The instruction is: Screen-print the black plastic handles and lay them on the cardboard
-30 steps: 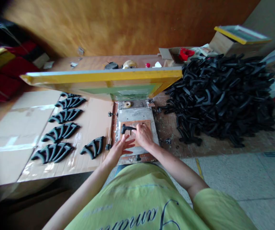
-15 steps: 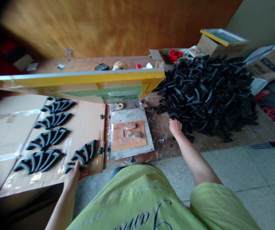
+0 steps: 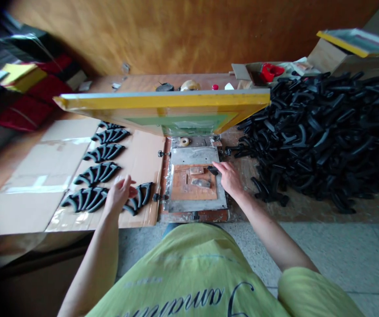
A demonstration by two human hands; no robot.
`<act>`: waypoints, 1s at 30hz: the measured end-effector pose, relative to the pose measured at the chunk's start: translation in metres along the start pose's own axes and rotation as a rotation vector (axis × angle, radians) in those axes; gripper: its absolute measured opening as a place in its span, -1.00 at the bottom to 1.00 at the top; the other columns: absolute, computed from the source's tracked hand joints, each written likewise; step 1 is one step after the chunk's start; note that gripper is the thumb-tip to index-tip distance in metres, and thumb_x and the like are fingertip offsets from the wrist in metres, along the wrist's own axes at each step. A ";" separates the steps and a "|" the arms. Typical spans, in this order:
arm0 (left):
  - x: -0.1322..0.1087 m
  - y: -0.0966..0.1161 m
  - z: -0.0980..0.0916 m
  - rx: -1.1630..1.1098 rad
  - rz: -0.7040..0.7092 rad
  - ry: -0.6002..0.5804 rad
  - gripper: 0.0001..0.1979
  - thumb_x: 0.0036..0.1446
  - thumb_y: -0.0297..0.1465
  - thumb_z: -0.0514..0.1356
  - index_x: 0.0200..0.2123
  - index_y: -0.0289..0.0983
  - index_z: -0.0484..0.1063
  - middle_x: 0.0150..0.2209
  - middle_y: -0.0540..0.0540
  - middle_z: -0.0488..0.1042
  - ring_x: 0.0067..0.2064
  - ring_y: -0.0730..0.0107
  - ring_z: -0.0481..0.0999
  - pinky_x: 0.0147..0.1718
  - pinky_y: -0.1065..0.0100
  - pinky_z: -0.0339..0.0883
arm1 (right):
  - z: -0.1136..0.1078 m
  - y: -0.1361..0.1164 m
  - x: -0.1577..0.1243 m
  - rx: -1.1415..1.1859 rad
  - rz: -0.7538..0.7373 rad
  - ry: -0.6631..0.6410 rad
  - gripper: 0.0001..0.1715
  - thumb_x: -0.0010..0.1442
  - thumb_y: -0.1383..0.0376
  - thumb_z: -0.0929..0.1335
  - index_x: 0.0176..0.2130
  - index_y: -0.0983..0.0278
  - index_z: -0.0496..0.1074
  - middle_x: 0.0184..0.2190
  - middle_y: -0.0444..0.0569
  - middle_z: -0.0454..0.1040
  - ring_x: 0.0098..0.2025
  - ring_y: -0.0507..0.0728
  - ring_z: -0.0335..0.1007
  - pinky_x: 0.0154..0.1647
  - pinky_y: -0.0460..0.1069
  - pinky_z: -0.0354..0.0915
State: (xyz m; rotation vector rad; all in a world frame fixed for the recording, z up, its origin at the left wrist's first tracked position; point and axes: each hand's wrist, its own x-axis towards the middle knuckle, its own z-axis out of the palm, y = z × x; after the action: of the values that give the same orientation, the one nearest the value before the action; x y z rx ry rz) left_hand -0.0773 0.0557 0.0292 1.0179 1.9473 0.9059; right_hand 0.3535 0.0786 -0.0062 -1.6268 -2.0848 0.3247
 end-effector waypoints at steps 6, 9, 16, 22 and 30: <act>-0.009 0.133 0.044 -0.334 0.403 -0.039 -0.47 0.20 0.08 0.12 -0.12 -0.29 0.45 -0.57 0.00 0.46 -0.58 0.45 0.41 -0.55 0.41 0.30 | 0.004 -0.050 0.013 0.007 -0.112 -0.125 -0.38 0.32 0.48 0.13 0.26 0.21 0.37 0.09 0.03 0.48 0.09 0.13 0.35 0.16 0.01 0.28; -0.021 0.172 0.048 -0.528 0.543 0.013 -0.55 0.23 0.06 0.12 -0.13 -0.21 0.35 -0.54 0.04 0.46 -0.58 0.44 0.42 -0.57 0.39 0.30 | 0.011 -0.059 0.012 -0.048 -0.101 -0.226 -0.36 0.36 0.44 0.14 0.35 0.17 0.23 0.01 0.02 0.49 0.04 0.13 0.39 0.06 -0.02 0.31; -0.024 0.195 0.047 -0.596 0.602 -0.017 -0.52 0.25 0.11 0.06 -0.40 -0.19 0.26 -0.56 0.03 0.44 -0.60 0.48 0.37 -0.57 0.37 0.31 | 0.023 -0.075 0.004 -0.191 -0.075 -0.264 -0.32 0.31 0.45 0.22 0.36 0.17 0.22 0.01 0.14 0.43 0.06 0.21 0.36 0.10 0.06 0.28; -0.020 0.192 0.048 -0.586 0.573 -0.033 -0.54 0.26 0.09 0.06 -0.43 -0.16 0.30 -0.55 0.03 0.45 -0.59 0.45 0.36 -0.55 0.31 0.32 | 0.043 -0.084 0.005 -0.150 -0.437 -0.300 -0.42 0.35 0.22 0.31 0.32 0.10 0.26 0.37 0.02 0.20 0.42 0.27 -0.02 0.39 0.35 -0.11; -0.055 0.122 0.038 -0.502 0.363 -0.095 -0.46 0.22 0.11 0.07 -0.25 -0.26 0.51 -0.44 -0.04 0.51 -0.47 0.42 0.46 -0.52 0.41 0.28 | 0.015 -0.035 0.016 -0.025 -0.119 -0.208 -0.59 0.37 0.21 0.25 0.15 0.17 0.44 0.01 0.02 0.56 0.14 0.24 0.39 0.18 0.23 0.27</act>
State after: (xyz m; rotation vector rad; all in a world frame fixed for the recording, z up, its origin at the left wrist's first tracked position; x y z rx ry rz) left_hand 0.0185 0.0705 0.1288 1.0953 1.3689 1.4302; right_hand 0.3133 0.0862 0.0009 -1.5308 -2.3376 0.4449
